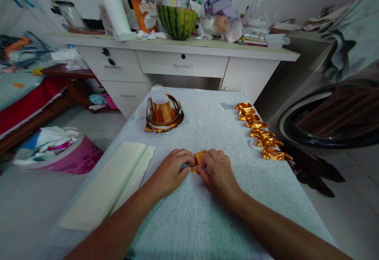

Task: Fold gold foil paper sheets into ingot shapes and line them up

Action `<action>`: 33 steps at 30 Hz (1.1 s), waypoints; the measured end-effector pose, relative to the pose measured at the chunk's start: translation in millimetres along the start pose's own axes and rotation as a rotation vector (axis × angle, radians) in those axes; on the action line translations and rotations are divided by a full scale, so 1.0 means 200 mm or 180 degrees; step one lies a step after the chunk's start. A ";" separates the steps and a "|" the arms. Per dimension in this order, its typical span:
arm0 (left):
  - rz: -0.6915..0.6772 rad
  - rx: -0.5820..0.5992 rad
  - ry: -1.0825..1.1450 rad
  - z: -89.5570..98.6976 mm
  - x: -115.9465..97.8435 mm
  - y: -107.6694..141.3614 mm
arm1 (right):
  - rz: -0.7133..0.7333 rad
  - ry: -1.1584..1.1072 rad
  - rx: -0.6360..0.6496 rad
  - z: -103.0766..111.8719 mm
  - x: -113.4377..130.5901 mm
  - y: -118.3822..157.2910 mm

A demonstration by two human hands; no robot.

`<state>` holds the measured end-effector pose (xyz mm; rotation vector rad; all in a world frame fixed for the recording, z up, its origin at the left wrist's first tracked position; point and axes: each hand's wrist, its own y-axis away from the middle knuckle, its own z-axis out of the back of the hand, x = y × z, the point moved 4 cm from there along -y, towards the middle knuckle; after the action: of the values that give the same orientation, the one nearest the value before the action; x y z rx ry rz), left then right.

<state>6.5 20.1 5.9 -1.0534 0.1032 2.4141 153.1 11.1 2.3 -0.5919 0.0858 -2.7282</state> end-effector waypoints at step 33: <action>0.0040 -0.0062 -0.0093 0.00 -0.02 0.00 | 0.0067 0.0175 -0.0032 0.00 0.02 0.00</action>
<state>8.2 18.4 7.7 -1.0285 0.0767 2.4457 149.9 9.6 4.2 -0.5158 0.1185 -2.7254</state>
